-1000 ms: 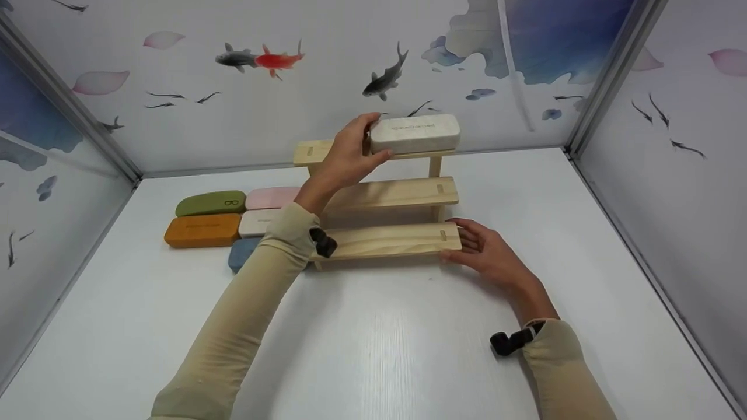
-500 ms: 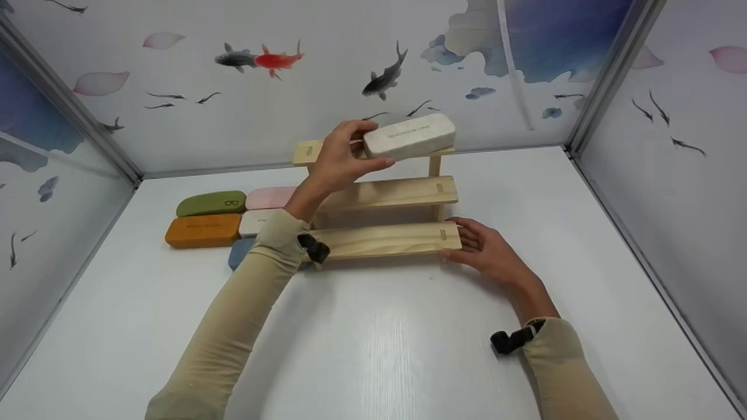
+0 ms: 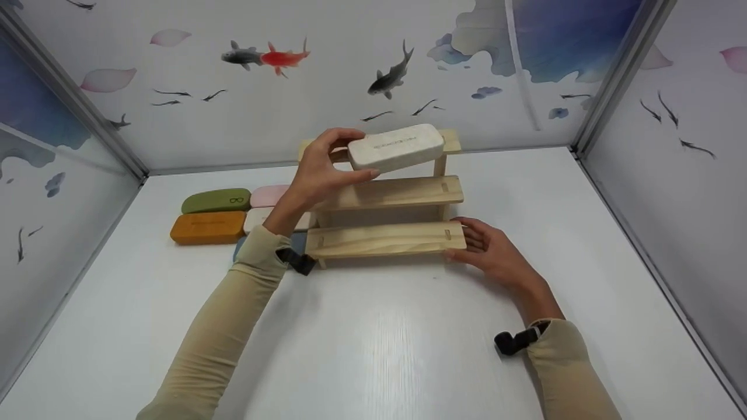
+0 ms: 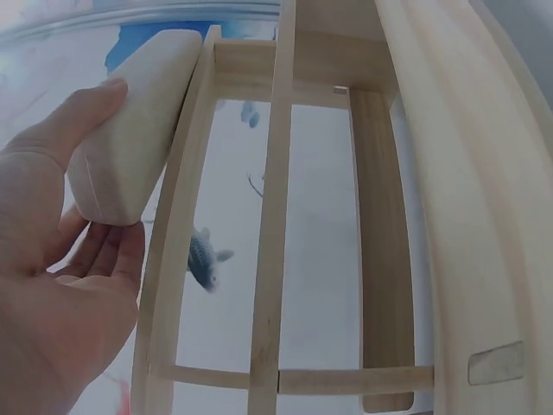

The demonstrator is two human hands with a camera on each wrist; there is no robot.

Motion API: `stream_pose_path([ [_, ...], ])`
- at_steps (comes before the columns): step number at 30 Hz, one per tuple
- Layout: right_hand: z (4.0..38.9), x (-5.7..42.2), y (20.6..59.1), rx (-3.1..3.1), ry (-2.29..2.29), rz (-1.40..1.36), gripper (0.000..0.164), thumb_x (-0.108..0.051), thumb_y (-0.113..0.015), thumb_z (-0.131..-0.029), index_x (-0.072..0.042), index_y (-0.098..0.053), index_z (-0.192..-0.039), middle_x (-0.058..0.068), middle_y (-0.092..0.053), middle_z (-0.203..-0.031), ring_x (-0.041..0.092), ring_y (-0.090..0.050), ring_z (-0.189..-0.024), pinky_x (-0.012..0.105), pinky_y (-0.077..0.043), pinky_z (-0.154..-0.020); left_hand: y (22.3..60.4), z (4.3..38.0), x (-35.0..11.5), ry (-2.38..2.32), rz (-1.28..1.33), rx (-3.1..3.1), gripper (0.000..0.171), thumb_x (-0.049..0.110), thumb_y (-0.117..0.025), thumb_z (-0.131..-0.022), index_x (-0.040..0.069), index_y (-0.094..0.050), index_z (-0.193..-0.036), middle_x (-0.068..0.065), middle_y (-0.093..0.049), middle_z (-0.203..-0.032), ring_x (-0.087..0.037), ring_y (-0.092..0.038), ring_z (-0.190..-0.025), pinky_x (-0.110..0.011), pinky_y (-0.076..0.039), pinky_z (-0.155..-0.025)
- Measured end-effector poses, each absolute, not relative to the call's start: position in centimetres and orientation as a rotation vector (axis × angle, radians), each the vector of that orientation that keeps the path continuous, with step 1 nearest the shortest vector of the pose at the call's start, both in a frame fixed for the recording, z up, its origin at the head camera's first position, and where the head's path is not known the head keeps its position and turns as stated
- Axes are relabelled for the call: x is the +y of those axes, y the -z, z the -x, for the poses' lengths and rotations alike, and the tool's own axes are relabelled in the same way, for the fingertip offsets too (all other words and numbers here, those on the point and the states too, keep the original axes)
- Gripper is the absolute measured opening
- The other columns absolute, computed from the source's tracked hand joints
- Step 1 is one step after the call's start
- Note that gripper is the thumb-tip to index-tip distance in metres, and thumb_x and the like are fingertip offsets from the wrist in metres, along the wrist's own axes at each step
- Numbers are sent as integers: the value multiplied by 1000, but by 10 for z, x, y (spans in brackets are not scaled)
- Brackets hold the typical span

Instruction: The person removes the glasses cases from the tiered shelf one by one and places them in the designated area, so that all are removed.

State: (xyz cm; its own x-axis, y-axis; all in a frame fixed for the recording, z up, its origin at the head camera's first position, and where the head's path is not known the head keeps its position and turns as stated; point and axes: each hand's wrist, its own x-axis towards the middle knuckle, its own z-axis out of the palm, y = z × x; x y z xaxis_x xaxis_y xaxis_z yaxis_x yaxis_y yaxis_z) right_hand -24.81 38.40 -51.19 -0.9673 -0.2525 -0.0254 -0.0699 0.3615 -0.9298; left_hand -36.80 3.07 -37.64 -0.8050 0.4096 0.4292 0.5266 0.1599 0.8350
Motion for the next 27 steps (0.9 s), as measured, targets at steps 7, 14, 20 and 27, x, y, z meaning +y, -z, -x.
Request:
stream_pose_path([
  [7, 248, 385, 512, 2446, 1681, 323, 79, -22, -78, -102, -6, -37, -167, 25, -47, -166, -5, -63, -130, 16, -58, -100, 383, 363, 10, 1649, 972, -2297, 71, 28, -99, -80, 8, -65, -139, -5, -63, -140, -13, -62, -127, -25, -55, -108],
  [14, 248, 386, 512, 2430, 1698, 331, 78, -21, -78, -103, -6, -37, -167, 24, -48, -165, -2, -64, -131, 17, -59, -100, 386, 358, -8, 1643, 1039, -2206, 69, 21, -98, -81, 6, -66, -140, -9, -63, -141, -16, -62, -130, -29, -56, -109],
  [20, 248, 386, 512, 2440, 1682, 339, 77, -22, -78, -103, -8, -38, -167, 25, -49, -164, -1, -65, -130, 16, -59, -99, 391, 352, -26, 1721, 1030, -2140, 69, 14, -100, -78, 8, -69, -140, -8, -63, -139, -15, -64, -130, -32, -57, -112],
  [27, 248, 382, 511, 2440, 1683, 345, 76, -21, -77, -103, -7, -38, -167, 26, -49, -163, -3, -65, -129, 16, -58, -99, 396, 343, -52, 1810, 1035, -2095, 71, 13, -100, -77, 8, -69, -141, -9, -63, -139, -19, -61, -135, -35, -53, -119],
])
